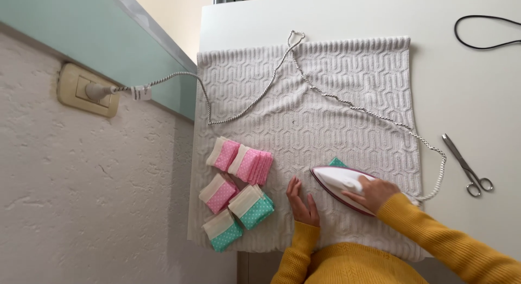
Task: Ironing small squares of colored fabric on a workbench.
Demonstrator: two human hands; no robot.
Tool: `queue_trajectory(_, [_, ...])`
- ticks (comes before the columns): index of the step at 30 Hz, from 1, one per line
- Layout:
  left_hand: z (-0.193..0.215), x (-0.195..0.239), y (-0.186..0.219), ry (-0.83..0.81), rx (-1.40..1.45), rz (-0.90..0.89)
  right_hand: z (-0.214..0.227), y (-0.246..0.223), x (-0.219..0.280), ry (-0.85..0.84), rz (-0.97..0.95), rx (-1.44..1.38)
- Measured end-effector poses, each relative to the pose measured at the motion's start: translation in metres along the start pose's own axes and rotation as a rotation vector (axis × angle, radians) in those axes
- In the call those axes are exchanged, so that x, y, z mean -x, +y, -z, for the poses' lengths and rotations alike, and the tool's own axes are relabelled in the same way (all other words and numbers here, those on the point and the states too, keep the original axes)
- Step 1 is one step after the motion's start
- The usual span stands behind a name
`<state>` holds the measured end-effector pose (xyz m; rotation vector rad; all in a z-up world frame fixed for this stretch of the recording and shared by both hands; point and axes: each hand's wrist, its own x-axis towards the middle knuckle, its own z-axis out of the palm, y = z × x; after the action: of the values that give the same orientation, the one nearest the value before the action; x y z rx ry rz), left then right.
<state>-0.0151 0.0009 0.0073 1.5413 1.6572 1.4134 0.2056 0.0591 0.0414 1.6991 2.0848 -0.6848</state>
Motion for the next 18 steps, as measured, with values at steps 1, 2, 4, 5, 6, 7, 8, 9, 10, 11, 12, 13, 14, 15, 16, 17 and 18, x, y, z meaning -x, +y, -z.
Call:
queue_trajectory(1, [0.0,-0.002,0.0,0.005,-0.002,0.005,0.007,-0.008,-0.004,-0.004,0.005,0.004])
queue_trajectory(2, [0.002,-0.004,0.001,0.026,0.101,0.034,0.013,-0.016,-0.007,0.001,-0.031,-0.009])
queue_trajectory(4, [0.001,-0.012,-0.007,0.049,0.202,0.057,0.012,-0.019,-0.008,0.012,-0.064,-0.022])
queue_trajectory(5, [-0.001,-0.018,-0.015,0.105,0.159,0.116,0.003,-0.013,-0.006,0.037,-0.052,-0.031])
queue_trajectory(6, [-0.002,-0.017,-0.02,0.156,0.116,0.187,-0.008,-0.008,0.002,0.05,-0.043,-0.038])
queue_trajectory(7, [-0.002,-0.024,-0.018,0.154,0.114,0.193,-0.006,-0.008,0.014,0.044,-0.043,-0.038])
queue_trajectory(8, [-0.002,-0.033,-0.016,0.125,0.076,0.177,-0.003,-0.008,0.024,0.005,-0.056,0.011])
queue_trajectory(9, [-0.003,-0.043,-0.014,0.095,0.038,0.16,0.0,-0.007,0.035,-0.034,-0.069,0.059])
queue_trajectory(10, [-0.009,-0.046,-0.019,0.091,0.043,0.15,-0.006,-0.004,0.026,-0.025,-0.075,0.056])
queue_trajectory(11, [-0.015,-0.05,-0.024,0.071,0.007,0.105,-0.012,0.0,0.017,0.005,-0.063,0.007])
queue_trajectory(12, [-0.019,-0.05,-0.029,0.046,-0.03,0.068,-0.02,0.002,0.011,0.027,-0.054,-0.043])
queue_trajectory(13, [-0.023,-0.053,-0.029,0.037,-0.026,0.064,-0.017,0.0,0.01,0.029,-0.063,-0.048])
queue_trajectory(14, [-0.024,-0.054,-0.029,0.034,-0.034,0.079,-0.015,-0.003,0.01,-0.006,-0.064,-0.044])
queue_trajectory(15, [-0.026,-0.054,-0.029,0.031,-0.043,0.094,-0.013,-0.006,0.009,-0.041,-0.065,-0.039])
queue_trajectory(16, [-0.026,-0.057,-0.035,0.031,-0.045,0.091,-0.019,-0.002,0.013,-0.038,-0.063,-0.042])
queue_trajectory(17, [-0.026,-0.061,-0.04,-0.002,-0.011,0.116,-0.025,0.002,0.017,-0.091,-0.027,-0.011])
queue_trajectory(18, [-0.027,-0.064,-0.045,-0.045,0.026,0.14,-0.033,0.006,0.024,-0.143,0.0,0.015])
